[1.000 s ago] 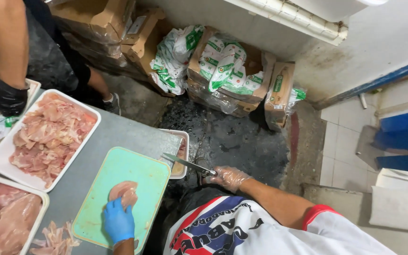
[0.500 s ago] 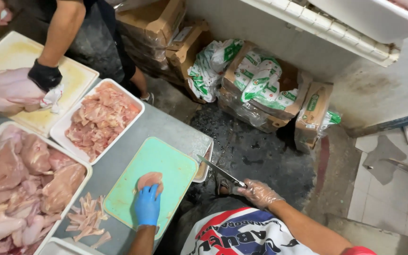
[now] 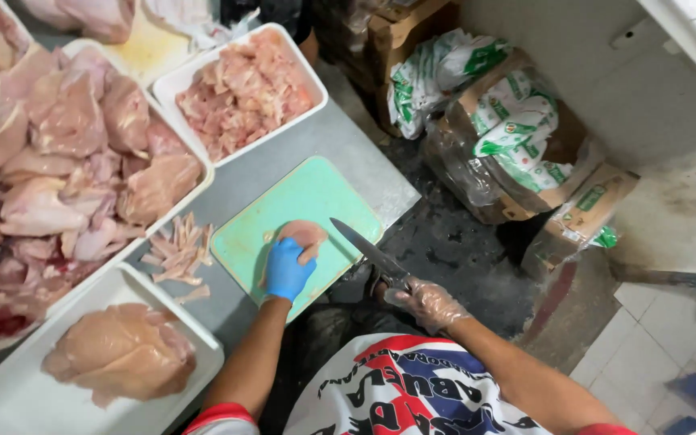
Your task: Slicing raw chicken breasts into smaller pieces on a cutting board in a food preparation area.
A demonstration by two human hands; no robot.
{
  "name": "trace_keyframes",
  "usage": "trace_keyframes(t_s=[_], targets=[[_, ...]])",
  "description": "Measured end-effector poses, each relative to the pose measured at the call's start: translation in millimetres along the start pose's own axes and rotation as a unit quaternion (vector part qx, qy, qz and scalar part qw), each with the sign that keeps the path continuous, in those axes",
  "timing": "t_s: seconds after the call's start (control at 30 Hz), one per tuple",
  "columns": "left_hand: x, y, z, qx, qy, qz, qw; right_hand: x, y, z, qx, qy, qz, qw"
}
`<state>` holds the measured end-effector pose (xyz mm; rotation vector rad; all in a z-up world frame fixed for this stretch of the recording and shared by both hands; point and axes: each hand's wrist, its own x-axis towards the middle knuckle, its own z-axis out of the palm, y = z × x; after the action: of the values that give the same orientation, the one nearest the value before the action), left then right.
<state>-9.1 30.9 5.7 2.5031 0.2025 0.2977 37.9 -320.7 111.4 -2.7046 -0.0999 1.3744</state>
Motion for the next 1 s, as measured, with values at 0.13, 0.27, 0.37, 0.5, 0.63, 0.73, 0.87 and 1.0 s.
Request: trace_keyframes(t_s=[0.13,0.27,0.37,0.5,0.63,0.73,0.87,1.0], targets=[[6,20,-25,-0.093,0.009,-0.037,0.995,16,-45,16,-0.062,0.137,-0.187,0.971],[-9,-52,41,-0.245,0.029,-0.179,0.952,53,-55,47,-0.272,0.508,-0.305,0.759],[-20,-53,28,-0.308,0.131,-0.297,0.894,94,-60,75,-0.372,0.763,-0.146,0.508],[-25,-19,-9,-0.304,0.173,-0.310,0.884,65,-91,50,-0.314,0.658,-0.280,0.624],[-38,-1,-28,-0.316,0.171,-0.346,0.867,11,-115,18,-0.060,0.001,-0.217,0.974],[-36,39,-77,-0.319,0.184,-0.362,0.856,42,-116,38,-0.085,0.044,-0.201,0.975],[-58,-17,-169,-0.484,-0.156,-0.525,0.683,44,-127,38,-0.005,0.026,-0.203,0.979],[-37,1,-167,-0.434,-0.147,-0.480,0.748,38,-128,30,-0.025,0.059,-0.205,0.977]])
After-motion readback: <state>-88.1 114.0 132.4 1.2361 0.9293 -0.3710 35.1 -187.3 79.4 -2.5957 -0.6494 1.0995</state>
